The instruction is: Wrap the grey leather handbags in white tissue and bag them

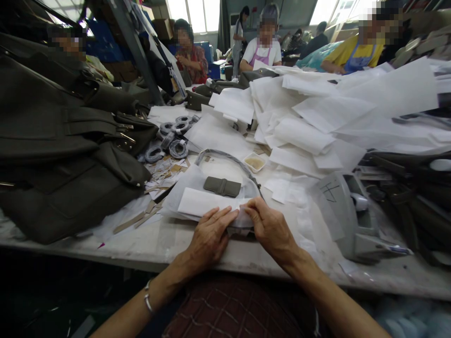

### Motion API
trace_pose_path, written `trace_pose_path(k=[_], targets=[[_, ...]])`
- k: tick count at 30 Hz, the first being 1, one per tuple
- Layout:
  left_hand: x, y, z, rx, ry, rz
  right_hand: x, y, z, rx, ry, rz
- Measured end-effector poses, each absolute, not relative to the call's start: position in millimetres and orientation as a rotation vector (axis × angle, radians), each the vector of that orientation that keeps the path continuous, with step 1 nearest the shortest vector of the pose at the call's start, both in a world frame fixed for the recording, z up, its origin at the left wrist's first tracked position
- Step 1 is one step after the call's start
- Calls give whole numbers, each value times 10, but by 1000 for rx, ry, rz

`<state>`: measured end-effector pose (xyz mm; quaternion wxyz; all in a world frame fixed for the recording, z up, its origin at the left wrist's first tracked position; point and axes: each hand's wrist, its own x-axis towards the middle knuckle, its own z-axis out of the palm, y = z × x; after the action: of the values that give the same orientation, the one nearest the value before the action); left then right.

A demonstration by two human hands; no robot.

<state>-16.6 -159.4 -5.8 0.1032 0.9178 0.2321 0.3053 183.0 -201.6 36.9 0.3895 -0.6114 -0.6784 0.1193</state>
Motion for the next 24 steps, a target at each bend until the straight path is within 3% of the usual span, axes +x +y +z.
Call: trace_pose_path(k=[15,24], targets=[[-218,-1531,196,2295,689,835,1784,-2178,420,-1345,-1832,231],[-154,-1506,66,2420,610,950,1806,-2203,439,-1321,-1860,236]])
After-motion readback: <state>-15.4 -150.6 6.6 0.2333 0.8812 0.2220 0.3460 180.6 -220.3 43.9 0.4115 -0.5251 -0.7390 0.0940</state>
